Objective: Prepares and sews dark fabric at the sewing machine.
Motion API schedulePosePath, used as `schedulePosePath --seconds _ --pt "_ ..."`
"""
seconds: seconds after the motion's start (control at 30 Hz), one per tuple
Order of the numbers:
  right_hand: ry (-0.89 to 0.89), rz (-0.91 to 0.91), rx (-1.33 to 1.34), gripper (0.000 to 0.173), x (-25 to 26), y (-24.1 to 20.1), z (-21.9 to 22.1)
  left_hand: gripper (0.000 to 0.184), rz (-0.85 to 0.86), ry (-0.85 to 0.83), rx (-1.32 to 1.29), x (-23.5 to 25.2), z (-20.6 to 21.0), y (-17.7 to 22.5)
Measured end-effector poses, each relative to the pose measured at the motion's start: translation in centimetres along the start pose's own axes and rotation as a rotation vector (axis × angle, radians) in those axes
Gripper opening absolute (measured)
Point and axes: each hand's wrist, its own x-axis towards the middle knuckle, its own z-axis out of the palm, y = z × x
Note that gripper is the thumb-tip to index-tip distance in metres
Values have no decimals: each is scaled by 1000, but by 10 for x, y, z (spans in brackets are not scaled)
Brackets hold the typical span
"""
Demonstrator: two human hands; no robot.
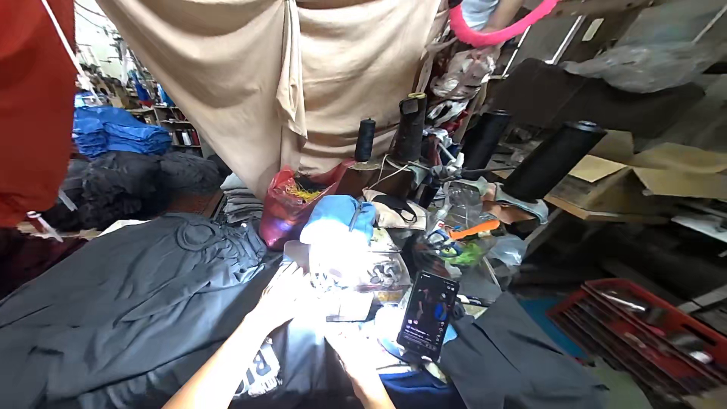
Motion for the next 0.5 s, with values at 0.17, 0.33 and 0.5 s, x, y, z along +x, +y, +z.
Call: schedulePosePath --seconds 0.17,0.33,0.5 --pt "69 1 2 22 3 -8 6 51 -79 -118 48 14 -1 -3" --pt "-5 46 -63 22 -17 -1 -1 50 -86 -80 99 12 3 -3" --pt "-164 30 -420 32 -87 23 -37 50 -116 365 184 -15 -6 23"
